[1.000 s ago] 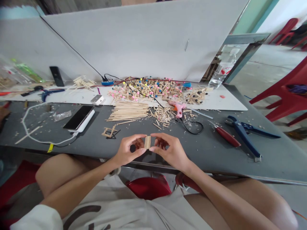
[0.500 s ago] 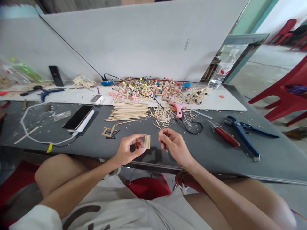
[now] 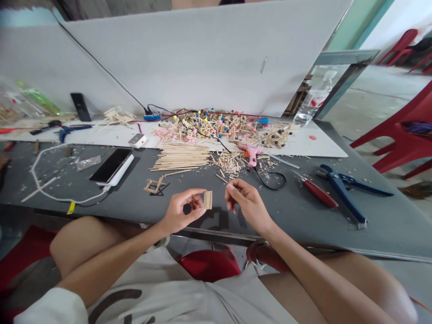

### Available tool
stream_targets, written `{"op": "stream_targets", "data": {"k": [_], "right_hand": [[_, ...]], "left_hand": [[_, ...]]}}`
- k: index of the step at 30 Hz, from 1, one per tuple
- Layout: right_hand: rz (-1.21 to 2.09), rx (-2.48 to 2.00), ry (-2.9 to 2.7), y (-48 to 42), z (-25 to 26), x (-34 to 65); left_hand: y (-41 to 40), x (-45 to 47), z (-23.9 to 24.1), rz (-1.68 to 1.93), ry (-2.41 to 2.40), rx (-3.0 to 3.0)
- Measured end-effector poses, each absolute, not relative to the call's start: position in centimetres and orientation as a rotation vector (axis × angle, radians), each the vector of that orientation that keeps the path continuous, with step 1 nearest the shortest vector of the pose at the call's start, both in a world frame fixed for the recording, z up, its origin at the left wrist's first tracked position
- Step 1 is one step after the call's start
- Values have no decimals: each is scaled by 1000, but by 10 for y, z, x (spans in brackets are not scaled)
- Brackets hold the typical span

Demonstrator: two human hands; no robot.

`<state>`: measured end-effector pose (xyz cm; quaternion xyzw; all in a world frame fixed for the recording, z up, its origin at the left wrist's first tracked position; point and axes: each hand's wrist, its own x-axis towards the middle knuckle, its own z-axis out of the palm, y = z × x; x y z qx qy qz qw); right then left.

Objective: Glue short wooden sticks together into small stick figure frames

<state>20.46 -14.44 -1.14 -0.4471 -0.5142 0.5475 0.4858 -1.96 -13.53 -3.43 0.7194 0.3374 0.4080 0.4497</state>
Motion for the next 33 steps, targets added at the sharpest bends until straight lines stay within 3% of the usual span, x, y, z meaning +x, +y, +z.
{"op": "stream_targets", "data": {"k": [10,18,25,33], "right_hand": [[1201,-1207,-1243,-138,-15,213],[1283,-1301,-1266,-134,-24,212],[937,-1438,-1493,-136,-28,215],[572,-1375,-2008,-143,-35,205]], "left_hand": [[-135,-20,-36,1021,829,1775],[-135,-19,-37,1020,840,1796],[-135,-15,-44,1005,1145,2090],[-141,-13,-45,696,1561,2545]]}}
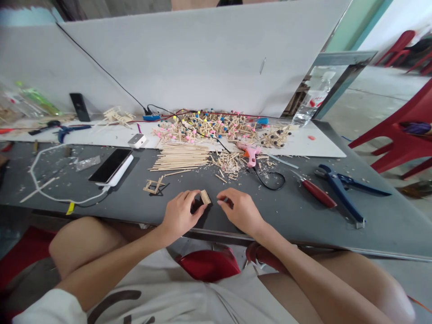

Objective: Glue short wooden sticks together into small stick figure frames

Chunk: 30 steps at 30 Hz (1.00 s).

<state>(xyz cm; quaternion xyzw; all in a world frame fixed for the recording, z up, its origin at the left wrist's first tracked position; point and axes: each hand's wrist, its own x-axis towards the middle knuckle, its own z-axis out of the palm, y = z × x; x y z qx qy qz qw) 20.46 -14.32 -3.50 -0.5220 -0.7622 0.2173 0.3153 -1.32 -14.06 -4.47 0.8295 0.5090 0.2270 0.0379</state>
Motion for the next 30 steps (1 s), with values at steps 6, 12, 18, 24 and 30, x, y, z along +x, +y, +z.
{"op": "stream_targets", "data": {"k": [6,12,18,24,30], "right_hand": [[429,-1298,-2210,-154,-44,192],[249,-1332,-2196,-155,-51,186],[255,-1234,-2190,-151,-56,190],[199,-1177,-2204,-151,-58,190],[195,-1175,-2214,-151,-60,191]], "left_hand": [[-152,-12,-37,463,1704,2583],[-162,-14,-30,341,1668,2523],[-154,-21,-33,416,1613,2567],[-150,-24,-39,484,1541,2636],[-151,-24,-40,506,1518,2653]]}}
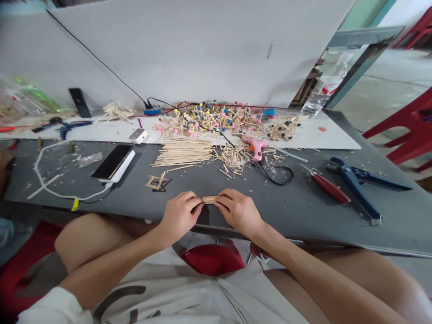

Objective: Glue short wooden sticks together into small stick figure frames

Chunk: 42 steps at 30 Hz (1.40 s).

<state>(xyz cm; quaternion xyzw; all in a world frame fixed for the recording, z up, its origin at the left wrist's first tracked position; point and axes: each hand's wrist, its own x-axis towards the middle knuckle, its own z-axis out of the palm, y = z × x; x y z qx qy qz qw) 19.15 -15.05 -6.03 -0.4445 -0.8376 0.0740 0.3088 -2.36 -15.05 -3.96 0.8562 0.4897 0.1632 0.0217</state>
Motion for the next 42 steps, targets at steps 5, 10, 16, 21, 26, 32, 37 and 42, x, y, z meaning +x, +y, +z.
{"op": "stream_targets", "data": {"k": [5,10,16,21,26,32,37,42], "right_hand": [[208,-1178,-2204,-151,-61,192],[257,-1221,-2152,-152,-58,191],[438,-1329,-2084,-148,-55,192],[516,-1331,-2044,-144,-53,192],[479,-1328,-2055,-144,-54,192],[437,-1290,-2070,-142,-56,193],[456,-1291,-2047,-143,-55,193],[465,-1233,-2064,-145,-53,192]], "left_hand": [[-151,-24,-40,498,1515,2662],[-150,-23,-39,516,1545,2620],[-141,-25,-32,497,1534,2447],[-133,-27,-27,491,1480,2324],[-131,-26,-27,526,1462,2301],[-129,-26,-30,554,1430,2323],[-130,-26,-28,545,1440,2340],[-132,-28,-29,575,1413,2399]]}}
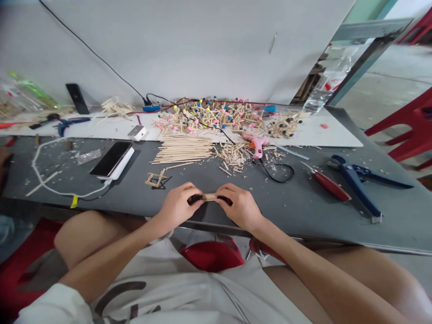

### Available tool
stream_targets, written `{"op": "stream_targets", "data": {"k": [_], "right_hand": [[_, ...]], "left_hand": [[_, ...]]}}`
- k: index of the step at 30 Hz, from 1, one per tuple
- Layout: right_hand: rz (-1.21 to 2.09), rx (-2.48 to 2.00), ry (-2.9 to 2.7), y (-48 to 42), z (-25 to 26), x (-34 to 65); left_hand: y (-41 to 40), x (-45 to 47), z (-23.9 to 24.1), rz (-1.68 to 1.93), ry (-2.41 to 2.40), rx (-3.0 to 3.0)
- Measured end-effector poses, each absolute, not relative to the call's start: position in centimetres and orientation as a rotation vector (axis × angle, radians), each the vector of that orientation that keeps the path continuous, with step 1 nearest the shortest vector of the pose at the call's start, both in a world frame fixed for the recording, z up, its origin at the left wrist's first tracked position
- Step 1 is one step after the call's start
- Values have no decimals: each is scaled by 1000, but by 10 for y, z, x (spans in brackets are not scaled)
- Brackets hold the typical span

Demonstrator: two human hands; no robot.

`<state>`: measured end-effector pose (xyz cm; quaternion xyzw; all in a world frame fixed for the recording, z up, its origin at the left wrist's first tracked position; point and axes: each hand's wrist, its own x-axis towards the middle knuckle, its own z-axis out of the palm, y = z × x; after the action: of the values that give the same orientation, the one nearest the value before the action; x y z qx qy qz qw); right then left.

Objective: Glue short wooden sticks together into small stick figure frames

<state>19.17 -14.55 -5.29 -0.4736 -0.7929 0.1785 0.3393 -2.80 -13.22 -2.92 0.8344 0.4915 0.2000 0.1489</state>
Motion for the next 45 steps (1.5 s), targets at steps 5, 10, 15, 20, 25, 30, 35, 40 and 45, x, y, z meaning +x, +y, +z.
{"op": "stream_targets", "data": {"k": [5,10,15,20,25,30,35,40,45], "right_hand": [[396,-1197,-2095,-146,-56,191],[363,-1181,-2111,-146,-56,191],[354,-1176,-2109,-146,-56,191],[349,-1173,-2113,-147,-56,190],[346,-1185,-2130,-147,-57,191],[341,-1186,-2124,-147,-58,191],[356,-1169,-2106,-146,-57,191],[346,-1168,-2100,-146,-60,191],[353,-1175,-2105,-145,-60,191]], "left_hand": [[-134,-28,-33,609,1378,2507],[-135,-28,-36,616,1359,2539],[-134,-28,-37,614,1344,2555],[-135,-27,-37,623,1349,2557],[-135,-27,-37,626,1355,2558],[-135,-27,-38,613,1346,2579],[-135,-28,-39,593,1331,2616],[-136,-29,-40,593,1331,2626],[-134,-28,-42,595,1322,2633]]}}
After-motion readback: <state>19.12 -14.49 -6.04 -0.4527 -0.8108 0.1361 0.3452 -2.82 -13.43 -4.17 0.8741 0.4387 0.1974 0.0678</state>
